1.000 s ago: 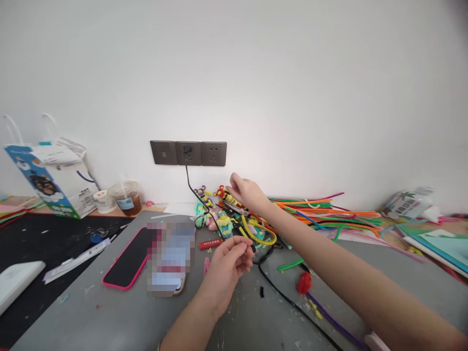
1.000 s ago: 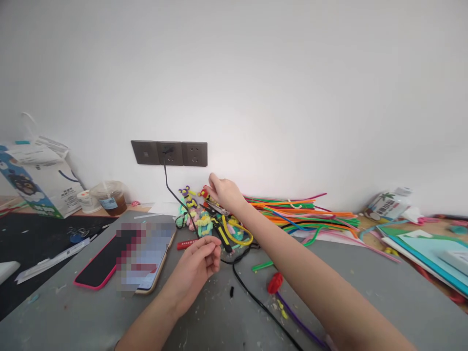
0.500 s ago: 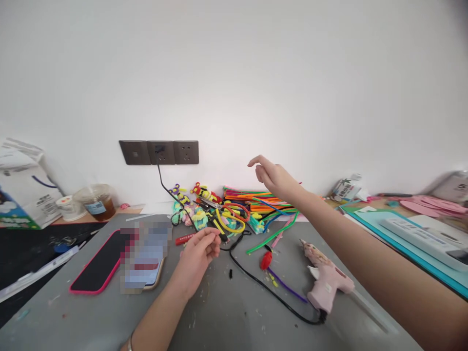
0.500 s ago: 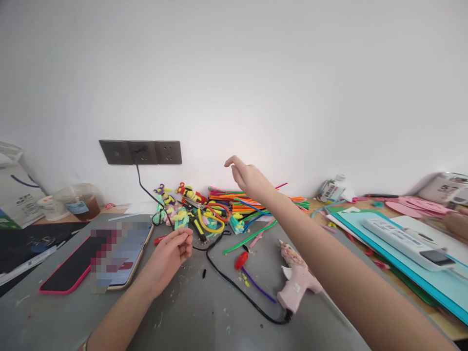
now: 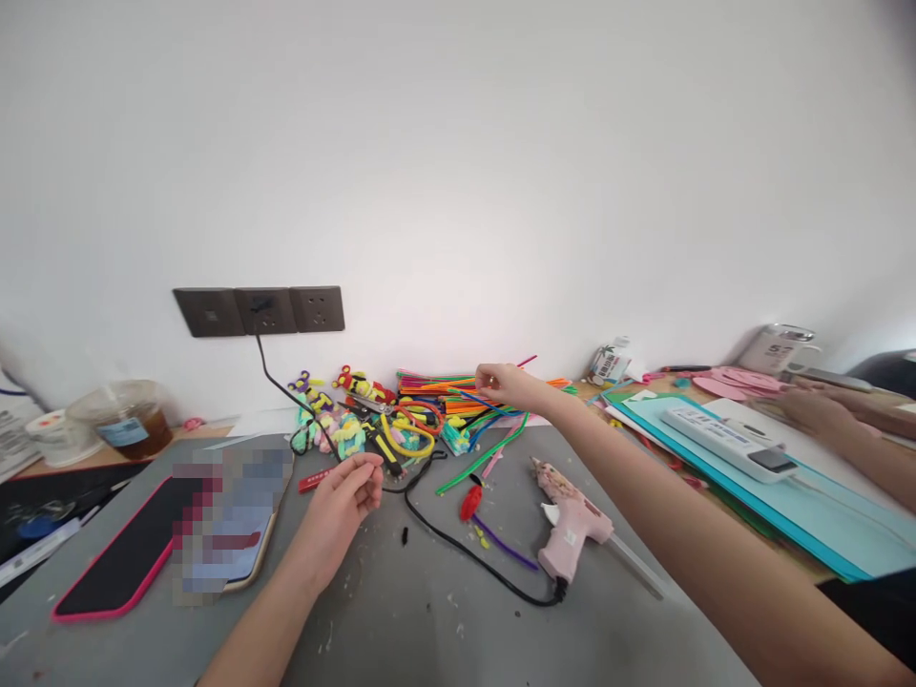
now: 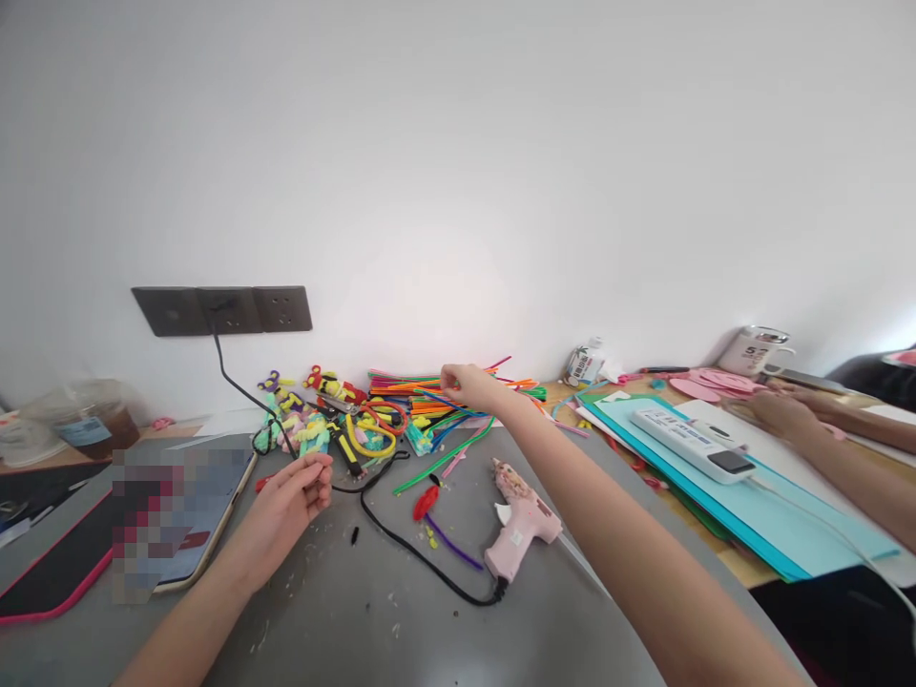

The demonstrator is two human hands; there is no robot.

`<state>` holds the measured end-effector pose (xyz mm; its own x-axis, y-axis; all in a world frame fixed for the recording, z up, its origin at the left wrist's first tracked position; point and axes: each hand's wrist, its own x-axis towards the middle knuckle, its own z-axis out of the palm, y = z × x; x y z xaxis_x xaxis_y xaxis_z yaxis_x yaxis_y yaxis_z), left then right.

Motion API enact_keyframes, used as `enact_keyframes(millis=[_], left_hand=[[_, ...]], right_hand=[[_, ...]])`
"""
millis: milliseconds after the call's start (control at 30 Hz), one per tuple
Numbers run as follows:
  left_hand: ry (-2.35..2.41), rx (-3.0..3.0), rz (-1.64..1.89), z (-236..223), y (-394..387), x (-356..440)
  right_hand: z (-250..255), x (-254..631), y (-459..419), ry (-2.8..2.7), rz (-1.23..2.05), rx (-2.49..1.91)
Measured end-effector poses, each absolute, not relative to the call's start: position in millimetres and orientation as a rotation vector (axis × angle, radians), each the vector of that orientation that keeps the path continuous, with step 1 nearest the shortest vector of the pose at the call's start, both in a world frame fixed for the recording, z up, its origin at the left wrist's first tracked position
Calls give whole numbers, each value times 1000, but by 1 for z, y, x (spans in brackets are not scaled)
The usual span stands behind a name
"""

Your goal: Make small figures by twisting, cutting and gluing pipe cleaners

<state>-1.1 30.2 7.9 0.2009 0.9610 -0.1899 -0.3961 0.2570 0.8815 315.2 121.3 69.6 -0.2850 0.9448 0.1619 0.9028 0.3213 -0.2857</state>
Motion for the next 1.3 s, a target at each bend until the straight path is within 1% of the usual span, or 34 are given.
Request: enact_keyframes(millis=[133,233,433,533,700,867,967,1167,1300], left_hand=[[900,795,1106,8,31,0],[903,812,1104,7,31,0],[906,843,1089,7,28,0],[912,838,1105,9,28,1],[919,828,1111,9,28,0],[909,838,1100,10,27,0],[912,838,1098,11,26,0],[911,848,1086,13,25,1],[901,854,1080,11,24,0]], right_hand=[[72,300,106,-2393,194,-1578],[67,290,99,-2507,197,-1611],[49,280,111,-2551,-61,-1875],[44,275,117,-2587,-154,-1939],[41,266,122,-2661,-168,-2000],[46,269,129,-2565,-166,-2069],[55,279,134,-2510,-140,-1986],[74,297,142,-2430,-13,-1669],[92,299,139,-2188,-83,-1501]])
